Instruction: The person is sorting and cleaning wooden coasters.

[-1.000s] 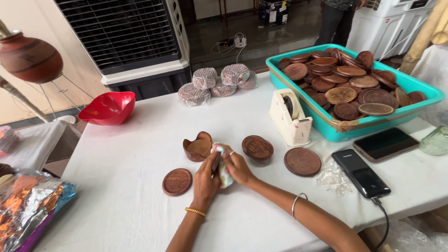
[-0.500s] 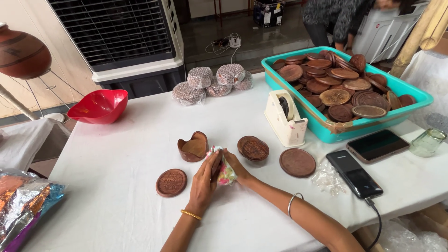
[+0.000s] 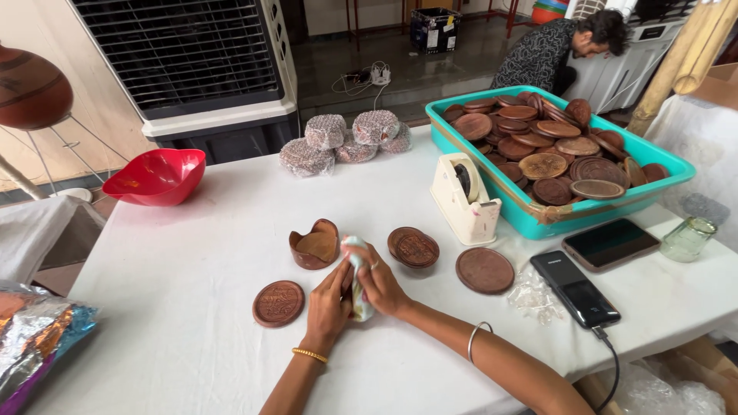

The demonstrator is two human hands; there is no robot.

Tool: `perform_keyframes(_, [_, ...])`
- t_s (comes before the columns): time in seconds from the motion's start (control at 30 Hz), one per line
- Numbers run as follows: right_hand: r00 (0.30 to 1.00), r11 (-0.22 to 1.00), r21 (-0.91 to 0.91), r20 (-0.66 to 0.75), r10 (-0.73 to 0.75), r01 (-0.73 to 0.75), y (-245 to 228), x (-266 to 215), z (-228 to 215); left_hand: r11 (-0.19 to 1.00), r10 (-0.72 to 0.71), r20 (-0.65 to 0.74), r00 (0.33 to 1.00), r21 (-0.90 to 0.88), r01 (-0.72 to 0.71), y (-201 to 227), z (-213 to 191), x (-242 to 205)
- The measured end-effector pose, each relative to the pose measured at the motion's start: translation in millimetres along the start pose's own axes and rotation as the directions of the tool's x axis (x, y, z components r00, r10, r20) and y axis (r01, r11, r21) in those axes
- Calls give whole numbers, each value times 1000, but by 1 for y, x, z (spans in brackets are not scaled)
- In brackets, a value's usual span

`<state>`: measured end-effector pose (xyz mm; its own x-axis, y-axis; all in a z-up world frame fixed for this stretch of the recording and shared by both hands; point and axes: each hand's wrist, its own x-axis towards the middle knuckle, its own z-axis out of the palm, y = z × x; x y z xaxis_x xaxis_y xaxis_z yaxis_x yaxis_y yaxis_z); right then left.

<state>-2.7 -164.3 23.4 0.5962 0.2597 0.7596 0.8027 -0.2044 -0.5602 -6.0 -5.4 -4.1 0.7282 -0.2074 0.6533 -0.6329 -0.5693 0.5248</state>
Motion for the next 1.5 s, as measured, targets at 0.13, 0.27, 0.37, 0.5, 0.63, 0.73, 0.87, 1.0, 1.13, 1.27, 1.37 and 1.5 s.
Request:
perform_keyframes(0.13, [907,825,378,174,383,-421,109,-31,10,973,232,-90,969,42,-229,30,-12,6])
perform_keyframes(0.27, [829,727,423,126,544,-541,67,-15,-1,977,88,68,994,-202,-73,36,-14,7])
perform_keyframes(0.37, [933,935,21,-66,355,-354,7,5,-2,860,-153,218,964,-452,239,40,-8,11])
perform_keyframes(0.5, [978,902,-379,108,-177,206,-21,6,0,171,-422,472,774,-797,579,12,14,5])
perform_keyframes(0.63, [901,817,-417,345,-262,397,-12,4,4,70,-454,472,756,-827,558,6,15,6])
perform_keyframes(0.73, [921,743,-545,263,-289,389,-5,6,4,134,-486,522,701,-748,650,-22,35,-3])
perform_keyframes(0.87, [941,712,-615,223,-256,340,3,3,6,180,-412,545,730,-737,652,-29,43,-7])
perform_keyframes(1.0, [987,799,-587,153,-49,130,20,10,8,421,-396,528,752,-623,659,-23,40,-8])
perform_keyframes(1.13, [987,836,-538,45,154,-106,43,16,-5,453,-313,581,751,-604,656,-46,57,-15])
perform_keyframes(1.27, [946,825,-479,-41,322,-301,29,16,-14,273,-311,532,787,-743,611,-17,30,-4])
perform_keyframes(1.37, [995,899,-436,64,73,-38,17,13,-16,161,-376,476,795,-811,562,-13,22,0])
perform_keyframes(1.5, [937,818,-468,254,-239,335,-8,11,-15,144,-392,504,769,-792,593,13,7,5])
